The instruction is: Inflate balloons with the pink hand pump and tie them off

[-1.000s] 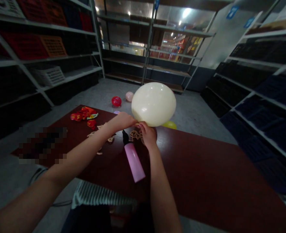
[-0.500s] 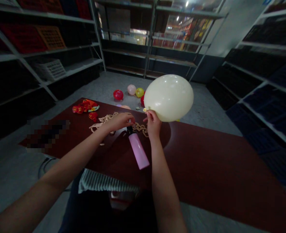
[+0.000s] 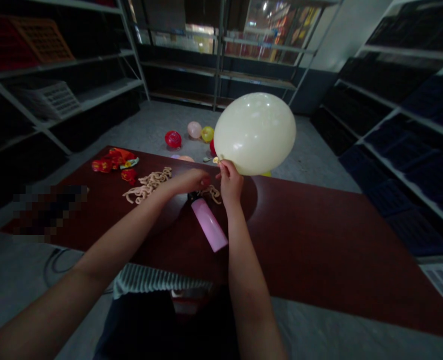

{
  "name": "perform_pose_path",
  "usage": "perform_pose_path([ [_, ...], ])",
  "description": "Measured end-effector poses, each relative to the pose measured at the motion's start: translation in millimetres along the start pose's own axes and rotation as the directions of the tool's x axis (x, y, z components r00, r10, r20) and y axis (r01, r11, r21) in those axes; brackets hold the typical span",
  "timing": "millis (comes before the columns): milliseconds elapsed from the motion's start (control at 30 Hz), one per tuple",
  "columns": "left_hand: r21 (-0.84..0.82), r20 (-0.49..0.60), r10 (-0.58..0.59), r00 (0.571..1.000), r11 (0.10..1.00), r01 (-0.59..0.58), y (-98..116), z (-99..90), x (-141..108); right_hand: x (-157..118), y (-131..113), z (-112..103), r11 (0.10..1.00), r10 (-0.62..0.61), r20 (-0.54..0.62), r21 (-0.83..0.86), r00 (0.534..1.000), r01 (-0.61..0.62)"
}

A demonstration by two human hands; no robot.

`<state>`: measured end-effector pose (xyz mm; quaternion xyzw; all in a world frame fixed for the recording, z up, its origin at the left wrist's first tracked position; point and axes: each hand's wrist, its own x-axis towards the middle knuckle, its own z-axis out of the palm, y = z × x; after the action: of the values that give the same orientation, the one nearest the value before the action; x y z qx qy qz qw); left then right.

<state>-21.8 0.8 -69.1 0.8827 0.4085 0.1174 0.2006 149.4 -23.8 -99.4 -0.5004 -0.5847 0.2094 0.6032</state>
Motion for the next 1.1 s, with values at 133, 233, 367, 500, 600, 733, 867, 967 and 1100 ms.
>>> perform_pose_path([
  [133, -0.402, -0.146, 0.085, 0.986, 0.905, -0.138, -3.6, -25.7, -6.6, -1.4, -2.3, 3.1, 0.990, 0.102, 0.017, 0.098, 0.995, -0.103],
  [233, -0.609, -0.142, 0.125, 0.982, 0.771, -0.186, 2.7, -32.5, -7.0, -4.7, -3.9, 9.1, 0.974, 0.162, 0.026, 0.154, 0.986, -0.164],
  [367, -0.687, -0.125, 0.172, 0.977, 0.696, -0.210, 16.0, -27.8, 0.9, -9.5, -3.1, 16.6, 0.988, 0.133, -0.045, 0.084, 0.990, -0.129],
  [500, -0.786, -0.049, 0.250, 0.967, 0.588, -0.192, 23.2, -36.0, 3.0, -12.5, -2.2, 16.2, 0.988, 0.148, -0.095, 0.048, 0.984, -0.144],
  [600, -0.851, -0.019, 0.299, 0.954, 0.495, -0.172, 23.3, -50.2, -2.9, -14.0, -6.4, 11.9, 0.987, 0.152, -0.075, 0.062, 0.986, -0.147],
  [733, -0.911, -0.035, 0.325, 0.945, 0.378, -0.163, 24.7, -62.3, -12.0, -13.7, -20.5, 7.4, 0.996, 0.088, -0.104, 0.044, 0.991, -0.083],
  [867, -0.893, -0.106, 0.296, 0.949, 0.391, -0.222, 32.1, -64.1, -14.0, -4.7, -40.2, 9.9, 0.998, 0.015, -0.097, 0.056, 0.995, -0.009],
  [967, -0.819, -0.335, 0.179, 0.925, 0.431, -0.380, 35.8, -66.4, -12.6, 8.5, -55.6, 17.2, 0.996, 0.039, -0.070, 0.087, 0.997, -0.033],
  [1100, -0.689, -0.626, 0.049, 0.778, 0.431, -0.582, 27.6, -80.2, -14.6, 26.0, -72.2, 30.7, 0.981, 0.097, -0.033, 0.173, 0.995, -0.090],
])
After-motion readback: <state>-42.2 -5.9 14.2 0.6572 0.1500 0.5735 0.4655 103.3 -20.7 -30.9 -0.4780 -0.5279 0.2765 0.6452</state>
